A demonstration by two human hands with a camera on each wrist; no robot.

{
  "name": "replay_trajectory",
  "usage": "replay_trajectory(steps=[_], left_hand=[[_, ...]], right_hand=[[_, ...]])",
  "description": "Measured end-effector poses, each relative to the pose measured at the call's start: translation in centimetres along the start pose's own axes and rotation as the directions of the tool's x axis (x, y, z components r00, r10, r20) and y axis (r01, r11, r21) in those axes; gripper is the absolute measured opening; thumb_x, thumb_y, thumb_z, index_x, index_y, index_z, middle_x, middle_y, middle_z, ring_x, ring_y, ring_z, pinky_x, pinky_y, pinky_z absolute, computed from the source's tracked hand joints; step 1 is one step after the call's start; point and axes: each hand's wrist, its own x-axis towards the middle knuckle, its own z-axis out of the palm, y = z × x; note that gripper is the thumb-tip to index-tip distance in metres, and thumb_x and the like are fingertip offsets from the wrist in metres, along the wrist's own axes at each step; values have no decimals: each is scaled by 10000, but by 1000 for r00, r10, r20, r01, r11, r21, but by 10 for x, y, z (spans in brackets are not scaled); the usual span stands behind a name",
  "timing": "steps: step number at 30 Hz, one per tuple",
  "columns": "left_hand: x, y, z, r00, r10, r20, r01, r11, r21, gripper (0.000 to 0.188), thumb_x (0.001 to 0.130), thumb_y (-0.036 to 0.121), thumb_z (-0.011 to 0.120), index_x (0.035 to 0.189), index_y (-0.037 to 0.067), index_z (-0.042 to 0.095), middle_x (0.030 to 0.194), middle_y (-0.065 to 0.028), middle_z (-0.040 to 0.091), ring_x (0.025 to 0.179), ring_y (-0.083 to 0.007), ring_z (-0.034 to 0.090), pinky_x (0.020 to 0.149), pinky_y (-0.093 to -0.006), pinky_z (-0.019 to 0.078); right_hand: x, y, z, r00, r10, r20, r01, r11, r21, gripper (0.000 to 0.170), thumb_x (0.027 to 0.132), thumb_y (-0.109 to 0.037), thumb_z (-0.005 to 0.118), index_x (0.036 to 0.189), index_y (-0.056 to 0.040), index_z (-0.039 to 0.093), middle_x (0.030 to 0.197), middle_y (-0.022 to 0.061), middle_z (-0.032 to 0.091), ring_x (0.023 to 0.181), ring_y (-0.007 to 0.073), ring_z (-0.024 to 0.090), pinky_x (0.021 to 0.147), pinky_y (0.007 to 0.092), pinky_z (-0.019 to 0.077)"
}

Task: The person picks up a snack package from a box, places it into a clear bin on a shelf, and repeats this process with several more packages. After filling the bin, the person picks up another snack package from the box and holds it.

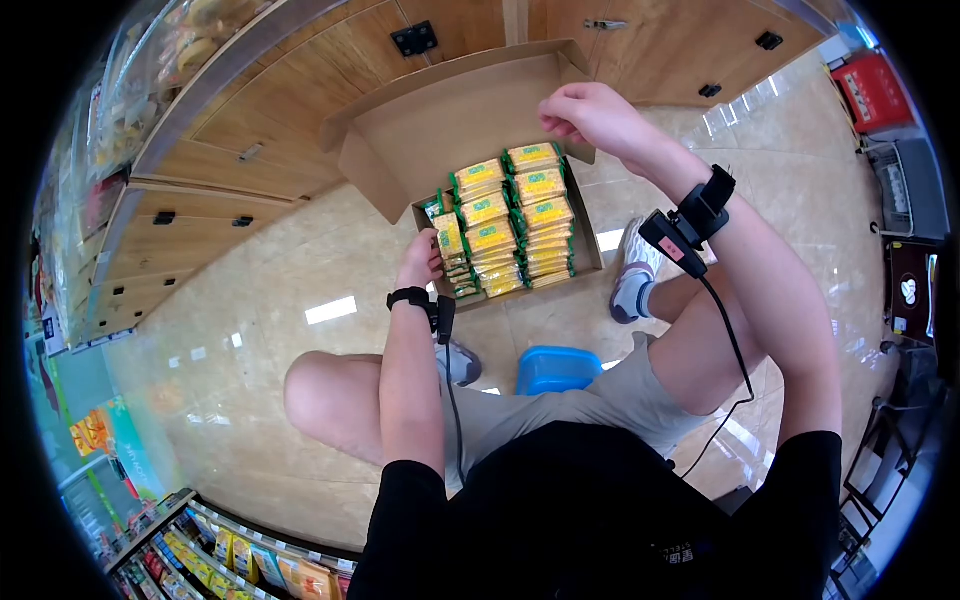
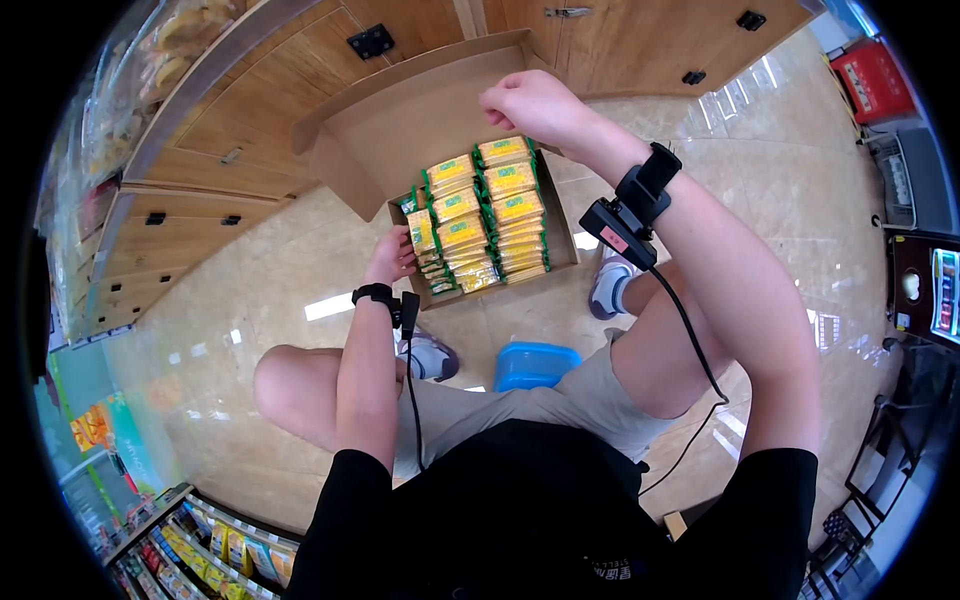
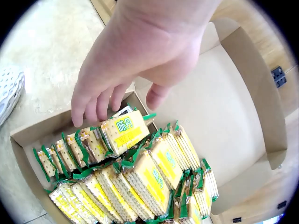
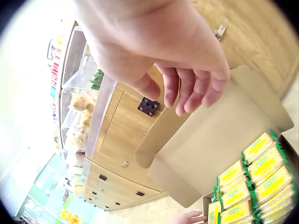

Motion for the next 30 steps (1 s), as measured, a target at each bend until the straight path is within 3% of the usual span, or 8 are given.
replay_trajectory(steps=[6,12,15,18,21,24,27,30], left_hand=[[2,0,8,999,-12,-36,10,998,-57,624,814,403,538,1328,91,369,1268,-74,487,1186,-227,420,986,-452,294],[15,-10,5,1000,28,9,-27,998,-56,358,805,367,574,1082,141,551,1044,-3,588,1023,-165,499,907,-364,362],[25,-13,4,999,11,-38,-11,1000,-1,252,781,323,622,957,155,558,894,34,585,878,-126,522,817,-328,397],[24,-15,5,998,-5,-59,5,1000,0,240,760,287,649,934,155,550,823,47,567,797,-108,520,748,-308,409],[14,-10,7,999,0,-54,1,1000,14,236,769,293,624,945,152,552,839,37,583,786,-109,521,732,-313,410],[4,-6,10,995,77,-61,-82,994,-69,198,741,258,623,879,120,587,742,5,566,610,-114,482,615,-309,414],[-6,-3,10,996,81,-31,-82,996,-37,241,779,297,576,959,139,552,871,14,610,776,-114,526,775,-322,414],[-11,-2,10,995,95,-28,-96,994,-52,241,779,296,572,957,135,557,857,9,613,747,-108,521,797,-319,414]], right_hand=[[6,2,1,1000,27,3,-27,999,-22,241,816,-218,557,800,16,610,778,51,612,735,116,566,711,251,461],[10,5,-2,995,63,72,-56,994,-93,245,871,-301,541,889,-68,611,861,-1,624,795,67,555,731,221,434],[7,1,2,999,43,20,-43,999,-7,236,821,-206,559,818,24,615,782,54,613,737,118,571,717,250,465],[6,-1,0,999,42,31,-42,999,-6,239,823,-205,559,815,27,613,780,57,610,738,118,572,717,245,467],[11,2,-4,994,59,87,-52,995,-89,244,867,-287,536,898,-57,613,863,9,625,793,78,562,729,223,438],[12,1,-5,994,45,100,-38,997,-65,240,865,-281,536,891,-54,611,866,14,624,798,86,563,728,226,439],[10,-3,-4,994,34,107,-27,998,-62,240,864,-275,533,892,-50,610,869,19,623,804,94,564,730,230,441],[8,-4,-4,994,12,111,-6,999,-54,238,861,-269,533,889,-45,609,866,22,621,807,99,564,730,232,443]])
